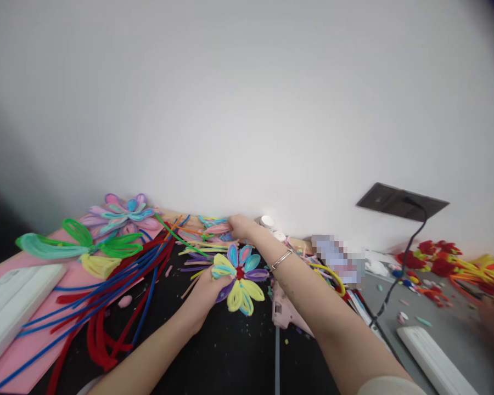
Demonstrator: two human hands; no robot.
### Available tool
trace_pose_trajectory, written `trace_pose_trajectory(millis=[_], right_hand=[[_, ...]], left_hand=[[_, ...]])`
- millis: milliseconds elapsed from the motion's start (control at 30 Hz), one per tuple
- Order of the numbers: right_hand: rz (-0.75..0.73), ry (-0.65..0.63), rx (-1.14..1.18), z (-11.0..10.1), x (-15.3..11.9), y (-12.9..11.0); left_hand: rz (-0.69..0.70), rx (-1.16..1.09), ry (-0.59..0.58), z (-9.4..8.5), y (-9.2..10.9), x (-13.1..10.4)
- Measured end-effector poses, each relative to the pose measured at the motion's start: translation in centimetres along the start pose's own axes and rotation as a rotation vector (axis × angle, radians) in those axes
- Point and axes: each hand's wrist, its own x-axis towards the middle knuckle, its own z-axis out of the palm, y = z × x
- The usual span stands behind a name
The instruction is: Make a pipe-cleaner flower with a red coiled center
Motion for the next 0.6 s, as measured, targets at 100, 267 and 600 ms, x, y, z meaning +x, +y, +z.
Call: trace_pose_trajectory(millis=[100, 267, 600], right_hand=[[-0.010, -0.010, 0.021, 0.0, -0.6, 0.5], [-0.012, -0.005, 0.092, 0.3, -0.9, 0.7], [0.204, 0.426, 0.274, -1.6, -6.8, 2.0]], left_hand=[[0.005, 0.006, -0.012, 0.0, 0.0, 0.0], [0.010, 0.023, -0.017, -0.1, 0.0, 0.0], [0.180, -0.050, 0.113, -0.3, 0.0, 0.3]])
